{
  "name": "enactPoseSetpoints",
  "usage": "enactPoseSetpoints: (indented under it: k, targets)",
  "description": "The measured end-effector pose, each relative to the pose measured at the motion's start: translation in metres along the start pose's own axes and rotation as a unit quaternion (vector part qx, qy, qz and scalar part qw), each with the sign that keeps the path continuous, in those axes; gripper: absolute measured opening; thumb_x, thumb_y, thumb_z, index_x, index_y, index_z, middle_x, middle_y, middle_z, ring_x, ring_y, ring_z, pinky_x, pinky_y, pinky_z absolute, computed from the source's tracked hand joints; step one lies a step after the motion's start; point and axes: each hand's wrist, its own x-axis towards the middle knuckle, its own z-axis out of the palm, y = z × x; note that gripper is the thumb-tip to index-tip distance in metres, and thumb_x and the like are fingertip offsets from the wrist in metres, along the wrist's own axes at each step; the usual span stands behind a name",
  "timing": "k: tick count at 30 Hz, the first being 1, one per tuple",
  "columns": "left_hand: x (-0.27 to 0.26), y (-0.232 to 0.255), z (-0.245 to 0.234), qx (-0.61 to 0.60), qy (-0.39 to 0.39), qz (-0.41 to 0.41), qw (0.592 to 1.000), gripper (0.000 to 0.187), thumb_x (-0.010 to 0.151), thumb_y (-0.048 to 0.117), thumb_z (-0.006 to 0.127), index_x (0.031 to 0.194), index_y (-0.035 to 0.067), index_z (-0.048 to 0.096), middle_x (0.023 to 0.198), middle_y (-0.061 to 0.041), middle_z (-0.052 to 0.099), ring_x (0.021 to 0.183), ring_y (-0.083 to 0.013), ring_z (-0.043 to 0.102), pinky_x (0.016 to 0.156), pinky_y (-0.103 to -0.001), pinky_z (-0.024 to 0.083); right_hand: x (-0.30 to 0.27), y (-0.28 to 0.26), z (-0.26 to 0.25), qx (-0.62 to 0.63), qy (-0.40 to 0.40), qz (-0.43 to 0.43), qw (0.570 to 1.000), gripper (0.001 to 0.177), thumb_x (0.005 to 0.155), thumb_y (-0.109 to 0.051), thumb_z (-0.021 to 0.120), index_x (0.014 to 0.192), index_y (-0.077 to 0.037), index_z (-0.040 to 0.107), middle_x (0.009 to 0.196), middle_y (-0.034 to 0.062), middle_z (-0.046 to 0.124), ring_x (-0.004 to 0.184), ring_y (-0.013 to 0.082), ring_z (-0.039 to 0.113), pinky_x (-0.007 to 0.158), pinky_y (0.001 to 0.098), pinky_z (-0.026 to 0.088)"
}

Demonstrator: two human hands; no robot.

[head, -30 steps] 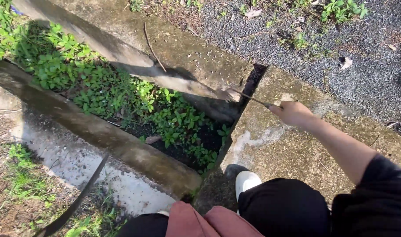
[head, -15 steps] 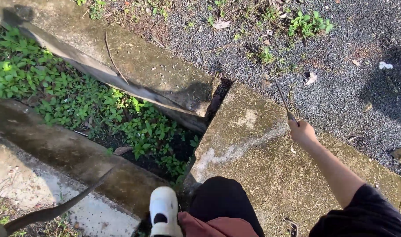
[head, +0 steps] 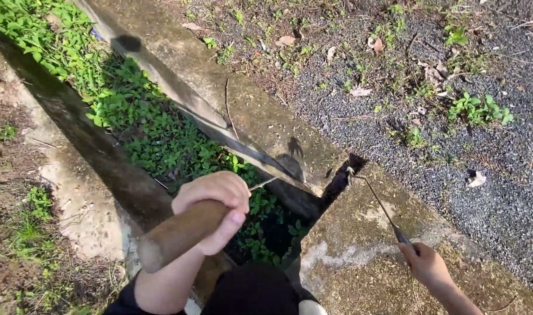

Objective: Cutting and clearing weeds and grass along a drainage ditch using a hand sickle

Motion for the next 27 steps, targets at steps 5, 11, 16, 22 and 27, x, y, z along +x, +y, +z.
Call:
enactPoseSetpoints:
  k: [5, 11, 16, 22, 27]
  targets:
    - [-0.007, -0.022, 0.022, -0.025, 0.092, 0.033, 0.995, 0.014, 0.095, 0.016, 0.071, 0.094, 0.008, 0.06, 0.069, -0.004, 0.06, 0.056, -0.0171, 0.061, 0.056, -0.03, 0.055, 0.02, 0.026, -0.027, -0.058, 0.074, 0.052, 0.994, 0.045, 0.101, -0.037, 0.061, 0.095, 0.007, 0.07, 0.068, 0.0161, 0.06, 0.05, 0.0232, 0.048, 0.039, 0.0342, 0.039]
    - [-0.024, -0.049, 0.03, -0.072, 0.157, 0.008, 0.985, 0.015, 0.091, 0.012, 0.072, 0.086, 0.006, 0.058, 0.07, -0.003, 0.057, 0.056, -0.0195, 0.058, 0.053, -0.031, 0.049, 0.048, -0.016, -0.057, -0.07, 0.124, 0.093, 0.985, 0.054, 0.104, -0.035, 0.067, 0.074, 0.01, 0.068, 0.063, 0.0249, 0.064, 0.052, 0.0327, 0.052, 0.052, 0.0465, 0.042]
    - [-0.046, -0.061, 0.017, -0.045, 0.173, -0.042, 0.983, 0.019, 0.093, 0.018, 0.072, 0.087, 0.009, 0.057, 0.07, -0.005, 0.057, 0.057, -0.0178, 0.06, 0.055, -0.028, 0.049, 0.076, -0.052, -0.048, -0.034, 0.146, 0.093, 0.984, 0.042, 0.107, -0.023, 0.069, 0.095, 0.016, 0.066, 0.076, 0.0301, 0.063, 0.059, 0.0375, 0.052, 0.052, 0.0522, 0.044]
    - [-0.061, -0.057, 0.0, 0.005, 0.18, -0.097, 0.979, 0.018, 0.092, 0.019, 0.074, 0.087, 0.012, 0.058, 0.074, -0.004, 0.06, 0.062, -0.0168, 0.061, 0.059, -0.028, 0.049, 0.138, -0.061, -0.053, -0.182, 0.158, 0.023, 0.97, 0.059, 0.112, -0.036, 0.066, 0.083, 0.016, 0.07, 0.066, 0.0284, 0.064, 0.051, 0.0368, 0.054, 0.046, 0.0484, 0.043]
    - [-0.059, -0.059, 0.002, 0.026, 0.206, -0.101, 0.973, 0.019, 0.091, 0.023, 0.075, 0.086, 0.013, 0.059, 0.075, -0.003, 0.061, 0.065, -0.0167, 0.063, 0.06, -0.028, 0.051, 0.196, -0.053, -0.06, -0.176, 0.19, -0.023, 0.966, 0.06, 0.118, -0.036, 0.063, 0.095, 0.019, 0.067, 0.072, 0.0285, 0.057, 0.055, 0.0379, 0.048, 0.046, 0.054, 0.037]
